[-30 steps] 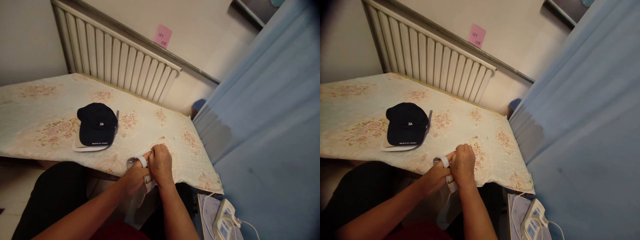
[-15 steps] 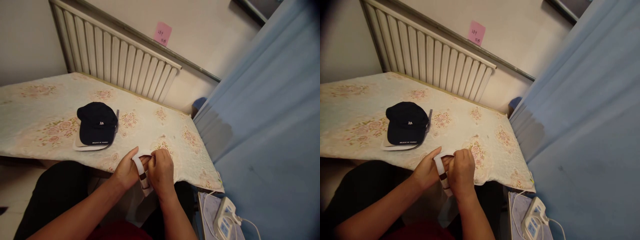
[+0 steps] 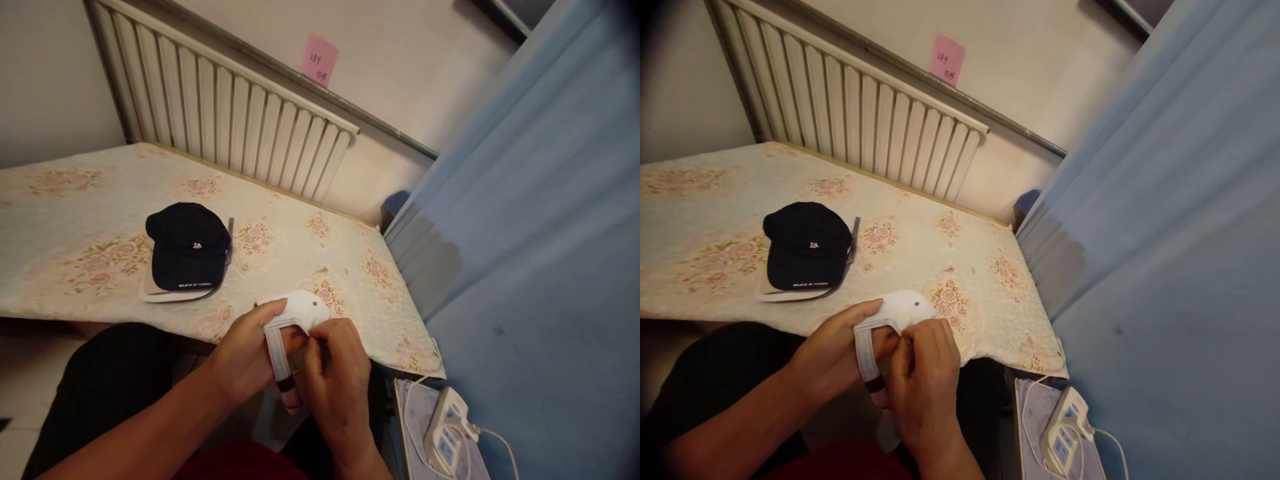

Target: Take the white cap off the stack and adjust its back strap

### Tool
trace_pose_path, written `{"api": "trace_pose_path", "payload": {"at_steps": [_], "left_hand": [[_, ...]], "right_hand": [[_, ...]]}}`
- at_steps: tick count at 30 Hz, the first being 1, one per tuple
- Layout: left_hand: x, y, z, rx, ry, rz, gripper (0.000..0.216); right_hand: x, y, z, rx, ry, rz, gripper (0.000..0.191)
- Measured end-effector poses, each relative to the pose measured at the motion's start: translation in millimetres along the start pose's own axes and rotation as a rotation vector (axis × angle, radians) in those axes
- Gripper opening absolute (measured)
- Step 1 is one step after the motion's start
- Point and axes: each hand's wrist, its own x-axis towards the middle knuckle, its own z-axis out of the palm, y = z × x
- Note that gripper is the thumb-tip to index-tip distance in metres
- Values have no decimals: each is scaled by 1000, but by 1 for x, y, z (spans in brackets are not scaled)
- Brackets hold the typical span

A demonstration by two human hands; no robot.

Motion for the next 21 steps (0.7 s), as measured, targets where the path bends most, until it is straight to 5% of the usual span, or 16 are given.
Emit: {"api": "trace_pose_path", "payload": {"at_steps": [8,15,21], "left_hand": [[20,26,10,238,-228,253,31],[59,21,-48,355,-50,212,29],[54,-6,-83,233,-120,78,31]], "right_hand": [[9,-1,3,56,88,-51,14],[5,37,52,46,116,-76,19],[-7,36,78,99,63,-275,31]]}}
